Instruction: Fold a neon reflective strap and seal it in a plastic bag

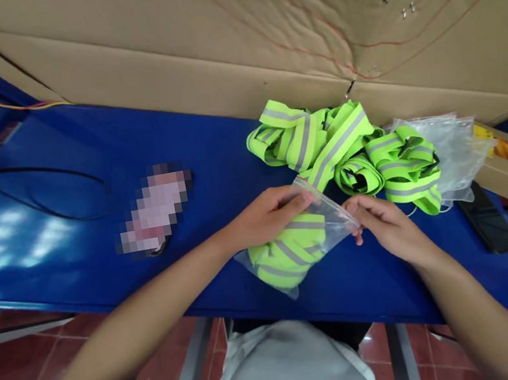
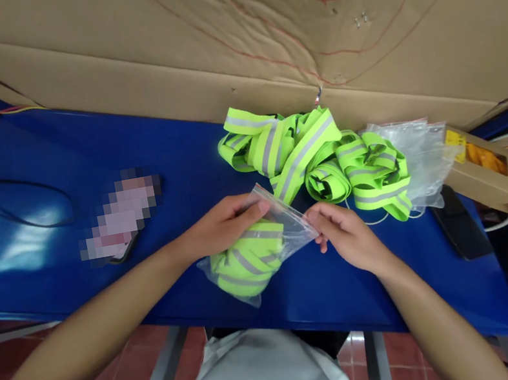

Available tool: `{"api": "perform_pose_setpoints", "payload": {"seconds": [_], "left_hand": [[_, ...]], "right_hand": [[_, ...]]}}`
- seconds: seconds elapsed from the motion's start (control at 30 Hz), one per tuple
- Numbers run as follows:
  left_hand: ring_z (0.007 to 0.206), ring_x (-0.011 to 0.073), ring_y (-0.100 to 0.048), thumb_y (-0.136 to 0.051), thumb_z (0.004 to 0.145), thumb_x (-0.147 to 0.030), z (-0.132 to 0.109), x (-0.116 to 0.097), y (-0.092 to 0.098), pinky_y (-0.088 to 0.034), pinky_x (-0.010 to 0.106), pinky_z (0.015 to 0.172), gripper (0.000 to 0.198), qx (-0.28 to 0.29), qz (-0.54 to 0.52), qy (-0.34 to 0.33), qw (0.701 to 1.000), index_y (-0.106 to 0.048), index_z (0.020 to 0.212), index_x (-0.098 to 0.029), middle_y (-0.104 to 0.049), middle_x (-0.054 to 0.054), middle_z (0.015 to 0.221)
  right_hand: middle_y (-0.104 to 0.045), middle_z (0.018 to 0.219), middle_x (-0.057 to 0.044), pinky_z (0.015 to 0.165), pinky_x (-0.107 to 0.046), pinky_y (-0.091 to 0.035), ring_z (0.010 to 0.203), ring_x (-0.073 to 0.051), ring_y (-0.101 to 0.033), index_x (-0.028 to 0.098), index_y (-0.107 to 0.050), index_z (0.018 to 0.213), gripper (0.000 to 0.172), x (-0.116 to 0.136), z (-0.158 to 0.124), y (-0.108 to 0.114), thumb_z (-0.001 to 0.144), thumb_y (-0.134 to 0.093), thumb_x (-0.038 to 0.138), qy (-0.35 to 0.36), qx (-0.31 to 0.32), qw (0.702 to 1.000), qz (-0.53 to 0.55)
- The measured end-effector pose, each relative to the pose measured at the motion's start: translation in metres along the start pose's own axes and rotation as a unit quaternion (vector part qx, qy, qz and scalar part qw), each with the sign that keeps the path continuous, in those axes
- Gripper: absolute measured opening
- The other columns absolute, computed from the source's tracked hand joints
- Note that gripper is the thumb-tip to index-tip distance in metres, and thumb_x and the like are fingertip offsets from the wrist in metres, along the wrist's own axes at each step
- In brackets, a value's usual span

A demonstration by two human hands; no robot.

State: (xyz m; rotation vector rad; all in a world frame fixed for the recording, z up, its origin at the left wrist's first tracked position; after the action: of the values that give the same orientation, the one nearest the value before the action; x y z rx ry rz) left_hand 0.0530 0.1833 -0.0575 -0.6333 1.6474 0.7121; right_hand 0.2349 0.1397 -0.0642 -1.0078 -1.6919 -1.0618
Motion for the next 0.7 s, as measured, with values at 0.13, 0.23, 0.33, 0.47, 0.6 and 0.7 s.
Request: {"api": "perform_pose_setpoints", "payload": {"seconds": [0.13,0.23,0.33,0.47,0.6,0.7], "left_hand": [[0.089,0.0159,-0.066,-0.061,0.098,-0.051,0.004,0.001,0.007,-0.049,0.023,0.078,0.04,-0.035,-0.052,-0.015,0.998,-0.076,0.101,-0.014,-0.075,0.004,0.096],[0.097,0.0173,-0.07,-0.066,0.096,-0.05,0.004,0.008,0.004,-0.052,0.024,0.087,0.037,-0.036,-0.132,0.011,0.991,-0.077,0.103,-0.015,-0.078,0.005,0.103],[0.096,0.0173,-0.071,-0.063,0.097,-0.055,0.004,0.012,0.004,-0.054,0.025,0.088,0.042,-0.064,-0.184,0.028,0.981,-0.077,0.101,-0.015,-0.079,0.007,0.102],[0.089,0.0167,-0.071,-0.064,0.096,-0.057,0.004,0.014,0.009,-0.055,0.025,0.082,0.045,-0.098,-0.191,0.032,0.976,-0.076,0.1,-0.014,-0.079,0.008,0.098],[0.086,0.0161,-0.07,-0.065,0.095,-0.056,0.005,0.01,0.002,-0.054,0.024,0.079,0.045,-0.045,-0.179,0.026,0.983,-0.075,0.098,-0.012,-0.078,0.007,0.097],[0.088,0.0163,-0.068,-0.064,0.095,-0.056,0.006,0.008,-0.001,-0.052,0.025,0.079,0.045,-0.009,-0.126,0.018,0.992,-0.074,0.098,-0.012,-0.077,0.006,0.099]], "right_hand": [[-0.065,0.076,-0.002,0.055,-0.022,-0.055,0.061,-0.012,-0.061,0.017,-0.068,0.092,0.044,-0.004,0.003,-0.012,0.093,-0.068,0.061,-0.002,0.032,0.999,0.022],[-0.066,0.072,-0.001,0.053,-0.021,-0.053,0.058,-0.01,-0.059,0.017,-0.068,0.083,0.039,-0.009,0.007,-0.006,0.087,-0.078,0.055,-0.01,0.014,0.999,0.03],[-0.067,0.068,-0.002,0.051,-0.023,-0.052,0.056,-0.011,-0.059,0.017,-0.068,0.078,0.042,-0.015,0.01,0.005,0.082,-0.082,0.056,-0.03,-0.025,0.998,0.048],[-0.071,0.078,-0.003,0.054,-0.023,-0.053,0.065,-0.013,-0.063,0.018,-0.073,0.091,0.038,-0.011,0.012,0.012,0.082,-0.083,0.054,-0.005,-0.046,0.997,0.058],[-0.066,0.073,-0.001,0.055,-0.023,-0.052,0.062,-0.012,-0.061,0.018,-0.072,0.093,0.041,-0.01,0.01,0.002,0.092,-0.07,0.059,-0.023,-0.011,0.997,0.072],[-0.064,0.067,0.0,0.054,-0.021,-0.05,0.058,-0.01,-0.058,0.017,-0.069,0.084,0.042,-0.012,0.005,-0.012,0.09,-0.073,0.058,-0.052,0.065,0.996,0.045]]}}
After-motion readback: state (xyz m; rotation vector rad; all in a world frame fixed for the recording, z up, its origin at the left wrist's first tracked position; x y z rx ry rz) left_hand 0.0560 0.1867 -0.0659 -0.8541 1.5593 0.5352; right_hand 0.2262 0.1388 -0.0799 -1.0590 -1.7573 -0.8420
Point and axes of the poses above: each hand's wrist, its own z-axis towards the middle knuckle, its own y-axis out of the back of the hand, x = y × z, the point moved 9 cm from there along z, towards the middle knuckle
